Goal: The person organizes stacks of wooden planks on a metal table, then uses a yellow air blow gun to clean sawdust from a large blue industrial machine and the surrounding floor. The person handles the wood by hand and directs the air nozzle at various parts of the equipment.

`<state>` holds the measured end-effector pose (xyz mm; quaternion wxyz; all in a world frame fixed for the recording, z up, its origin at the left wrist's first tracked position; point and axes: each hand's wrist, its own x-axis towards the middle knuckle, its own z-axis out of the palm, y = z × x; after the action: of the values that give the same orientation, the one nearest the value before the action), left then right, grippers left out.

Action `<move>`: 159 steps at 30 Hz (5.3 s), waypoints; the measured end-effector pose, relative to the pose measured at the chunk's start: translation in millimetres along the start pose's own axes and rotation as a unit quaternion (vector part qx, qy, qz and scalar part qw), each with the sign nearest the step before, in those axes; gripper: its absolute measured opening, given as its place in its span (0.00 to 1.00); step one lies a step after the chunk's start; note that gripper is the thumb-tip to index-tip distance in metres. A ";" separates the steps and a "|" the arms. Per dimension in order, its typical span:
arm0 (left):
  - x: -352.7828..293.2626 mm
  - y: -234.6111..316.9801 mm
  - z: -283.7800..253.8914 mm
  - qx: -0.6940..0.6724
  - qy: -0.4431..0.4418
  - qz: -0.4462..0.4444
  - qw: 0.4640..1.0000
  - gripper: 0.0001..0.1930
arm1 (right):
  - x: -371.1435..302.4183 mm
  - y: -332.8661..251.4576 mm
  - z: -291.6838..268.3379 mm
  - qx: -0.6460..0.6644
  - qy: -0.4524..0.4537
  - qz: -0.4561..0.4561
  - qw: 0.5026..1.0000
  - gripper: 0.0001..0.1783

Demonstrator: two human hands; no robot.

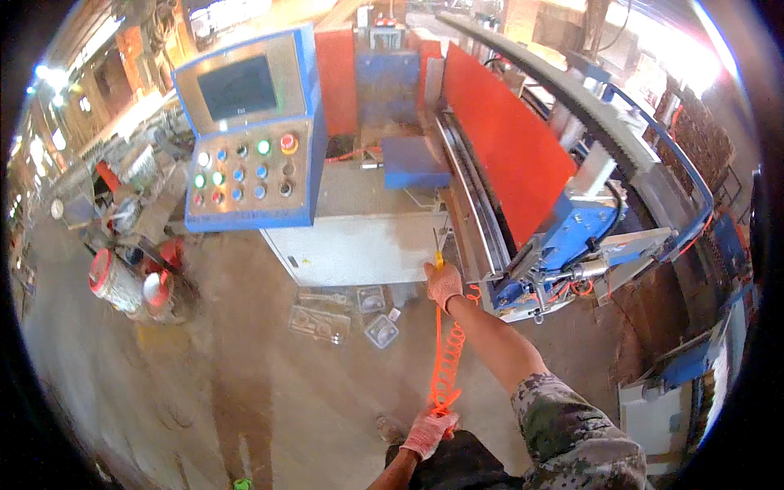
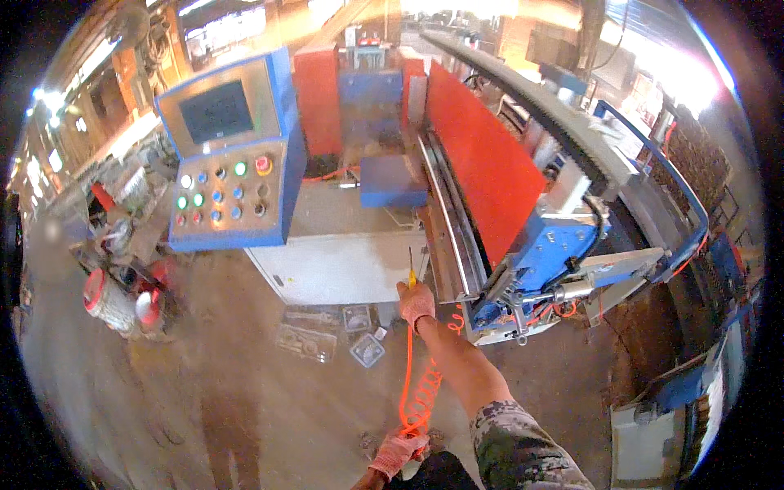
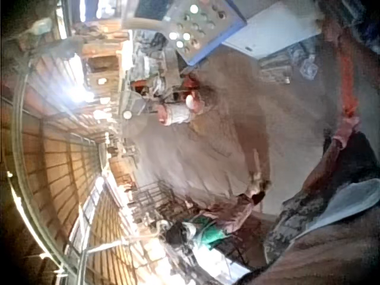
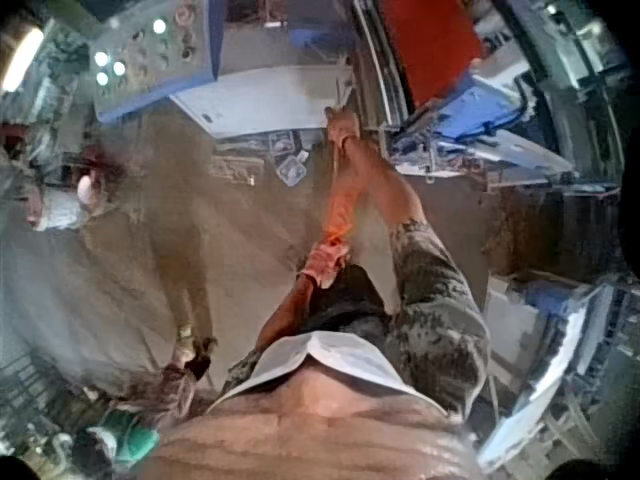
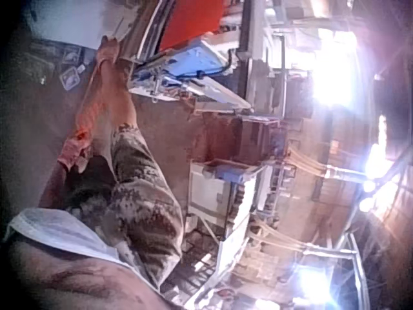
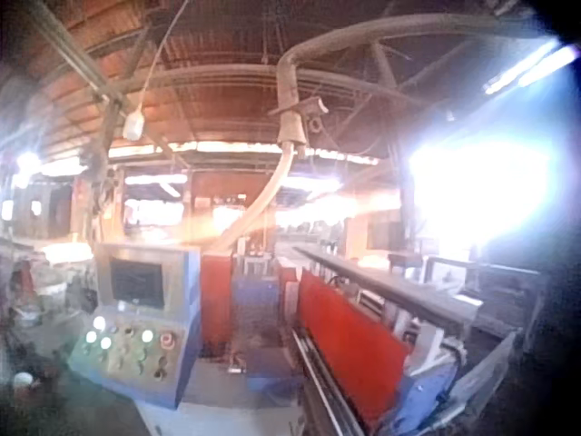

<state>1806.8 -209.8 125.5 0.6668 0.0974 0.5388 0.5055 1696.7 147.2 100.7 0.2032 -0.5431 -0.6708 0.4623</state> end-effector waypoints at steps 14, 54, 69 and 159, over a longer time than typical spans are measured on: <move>-78.3 122.2 19.7 0.093 -0.019 0.094 0.991 0.13 | -21.9 -198.2 -115.7 0.015 -0.010 -0.008 1.000 0.25; -75.8 170.1 61.3 0.008 -0.057 0.172 0.983 0.18 | 91.7 -259.5 -147.5 -0.098 -0.062 -0.106 0.988 0.23; -40.8 241.1 -11.7 0.062 -0.114 0.143 0.981 0.18 | 81.7 -317.3 -131.0 0.047 -0.099 -0.035 0.993 0.20; -49.8 115.0 -136.4 0.373 -0.011 -0.002 0.928 0.17 | -69.5 2.5 29.7 0.420 0.105 0.120 0.893 0.15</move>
<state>1634.4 -251.1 179.4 0.5890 0.3436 0.6813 0.2661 1697.8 71.6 100.0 0.4244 -0.5289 -0.3188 0.6622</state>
